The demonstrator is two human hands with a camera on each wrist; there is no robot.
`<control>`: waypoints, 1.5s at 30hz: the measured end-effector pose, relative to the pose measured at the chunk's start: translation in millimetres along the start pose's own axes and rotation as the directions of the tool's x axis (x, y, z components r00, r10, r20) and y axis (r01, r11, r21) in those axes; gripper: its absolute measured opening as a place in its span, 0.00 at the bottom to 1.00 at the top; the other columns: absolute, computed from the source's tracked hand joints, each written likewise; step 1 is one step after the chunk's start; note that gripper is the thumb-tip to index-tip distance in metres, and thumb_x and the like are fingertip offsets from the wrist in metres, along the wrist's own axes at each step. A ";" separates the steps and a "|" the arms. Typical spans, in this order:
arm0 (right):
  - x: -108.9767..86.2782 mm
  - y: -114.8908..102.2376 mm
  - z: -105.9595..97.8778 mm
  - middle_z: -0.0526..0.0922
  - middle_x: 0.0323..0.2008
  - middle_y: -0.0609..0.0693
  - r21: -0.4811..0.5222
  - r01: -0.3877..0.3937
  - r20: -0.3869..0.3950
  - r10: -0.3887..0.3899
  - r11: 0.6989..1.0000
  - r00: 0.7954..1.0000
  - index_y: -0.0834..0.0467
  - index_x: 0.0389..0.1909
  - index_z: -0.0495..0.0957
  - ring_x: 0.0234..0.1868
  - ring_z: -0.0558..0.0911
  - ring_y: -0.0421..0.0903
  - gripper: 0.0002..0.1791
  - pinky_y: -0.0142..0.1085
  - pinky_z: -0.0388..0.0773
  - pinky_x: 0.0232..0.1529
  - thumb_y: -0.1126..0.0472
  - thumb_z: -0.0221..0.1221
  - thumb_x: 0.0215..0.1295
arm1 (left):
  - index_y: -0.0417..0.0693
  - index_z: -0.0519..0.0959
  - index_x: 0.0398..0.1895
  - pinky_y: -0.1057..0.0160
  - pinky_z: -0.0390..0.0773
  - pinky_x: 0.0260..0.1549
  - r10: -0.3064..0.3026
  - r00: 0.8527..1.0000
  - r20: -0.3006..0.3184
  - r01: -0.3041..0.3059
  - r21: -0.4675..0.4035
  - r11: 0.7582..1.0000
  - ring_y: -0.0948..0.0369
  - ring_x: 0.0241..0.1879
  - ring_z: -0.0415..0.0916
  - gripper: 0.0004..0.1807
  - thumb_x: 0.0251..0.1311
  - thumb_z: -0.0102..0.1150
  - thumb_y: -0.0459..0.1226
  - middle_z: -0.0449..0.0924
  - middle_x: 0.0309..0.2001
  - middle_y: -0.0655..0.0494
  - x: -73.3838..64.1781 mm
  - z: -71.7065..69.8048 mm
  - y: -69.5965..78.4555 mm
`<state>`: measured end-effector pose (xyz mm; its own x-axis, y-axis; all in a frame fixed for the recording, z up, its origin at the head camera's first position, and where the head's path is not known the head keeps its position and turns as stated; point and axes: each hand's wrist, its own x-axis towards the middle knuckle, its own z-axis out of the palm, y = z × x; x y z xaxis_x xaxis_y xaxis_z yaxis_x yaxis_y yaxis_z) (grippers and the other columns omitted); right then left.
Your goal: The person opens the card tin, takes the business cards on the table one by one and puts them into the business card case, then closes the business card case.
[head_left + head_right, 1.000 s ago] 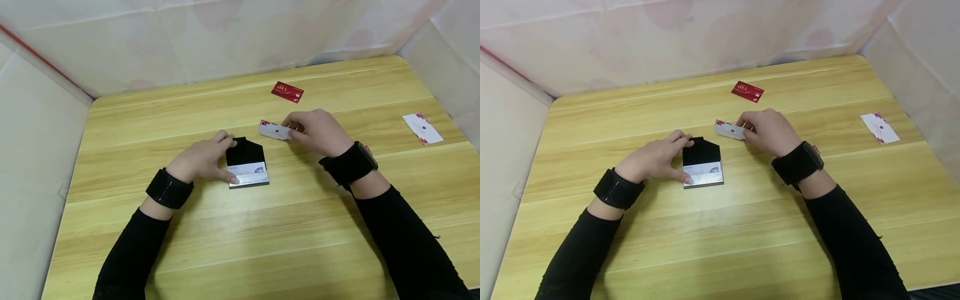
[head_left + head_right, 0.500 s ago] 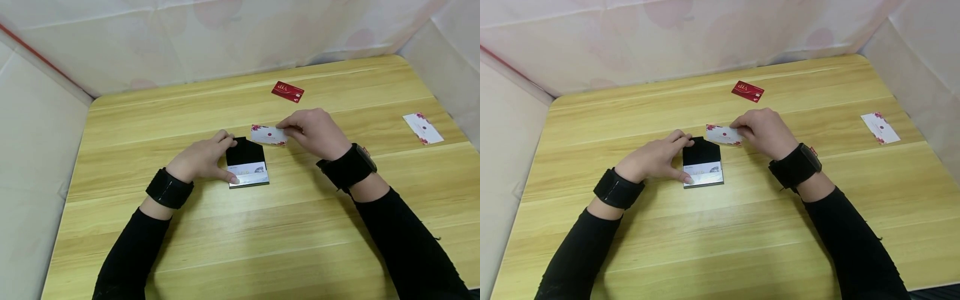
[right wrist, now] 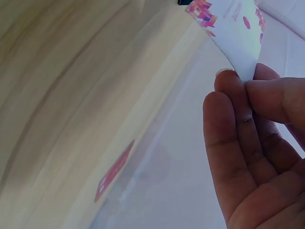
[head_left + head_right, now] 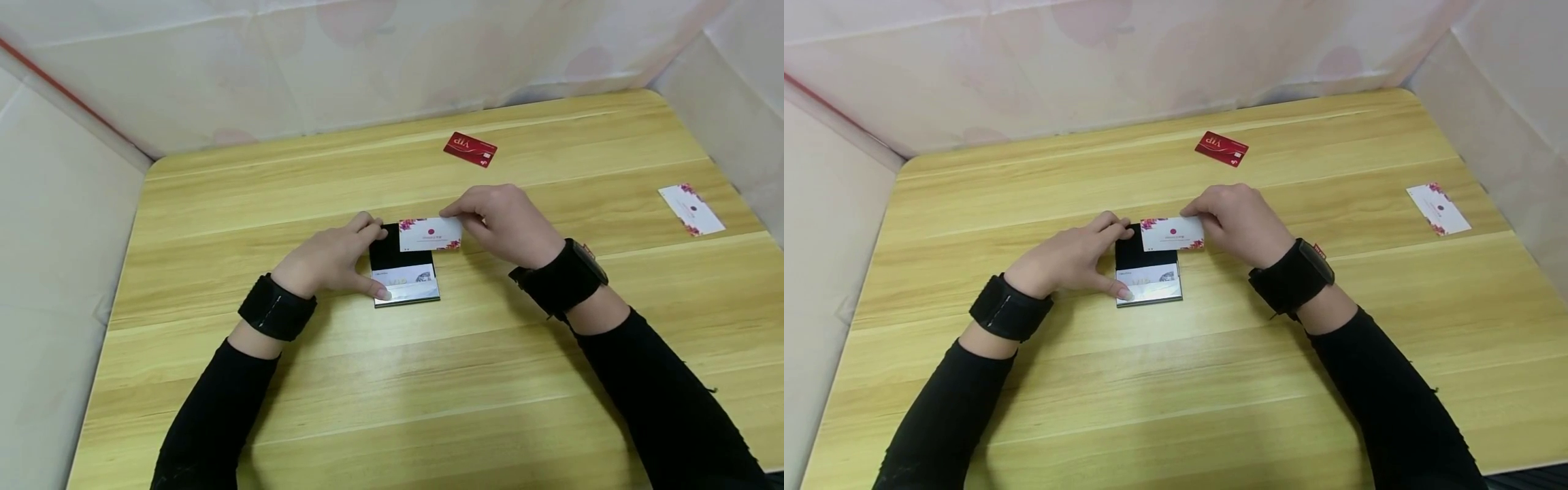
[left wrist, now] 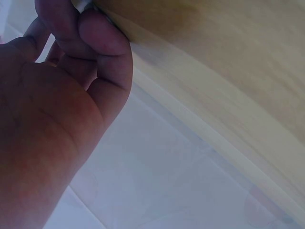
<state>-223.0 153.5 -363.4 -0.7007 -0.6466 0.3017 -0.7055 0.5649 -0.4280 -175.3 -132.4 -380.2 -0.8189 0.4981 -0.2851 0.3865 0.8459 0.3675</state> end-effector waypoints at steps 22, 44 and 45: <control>-0.5 -22.3 14.5 0.88 0.40 0.48 0.103 0.144 -0.014 -0.144 0.984 0.990 0.57 0.43 0.88 0.39 0.83 0.41 0.11 0.39 0.81 0.42 0.71 0.61 0.67 | 0.46 0.60 0.74 0.62 0.76 0.41 0.016 1.000 -0.019 -0.016 0.000 1.000 0.56 0.34 0.73 0.61 0.40 0.71 0.68 0.61 0.60 0.58 -2.0 0.5 0.9; -3.7 -30.5 24.4 0.87 0.38 0.47 0.098 0.166 0.017 -0.169 0.981 0.986 0.57 0.41 0.88 0.36 0.82 0.39 0.10 0.37 0.81 0.39 0.71 0.62 0.65 | 0.45 0.59 0.75 0.61 0.77 0.47 0.015 1.000 -0.016 -0.015 0.003 1.000 0.59 0.42 0.75 0.61 0.41 0.71 0.68 0.63 0.68 0.59 -0.7 -1.3 2.8; -3.6 -30.7 24.6 0.87 0.38 0.47 0.096 0.167 0.020 -0.170 0.981 0.985 0.57 0.41 0.88 0.36 0.83 0.39 0.10 0.37 0.81 0.39 0.71 0.62 0.65 | 0.45 0.59 0.75 0.61 0.77 0.47 0.014 1.000 -0.016 -0.014 0.006 1.000 0.59 0.43 0.75 0.62 0.41 0.71 0.68 0.63 0.68 0.58 -0.7 -1.4 2.9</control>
<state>-196.1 125.9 -372.3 -0.5683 -0.7433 0.3530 -0.7994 0.3971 -0.4509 -174.2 -130.6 -377.7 -0.8202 0.5069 -0.2652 0.4005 0.8398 0.3666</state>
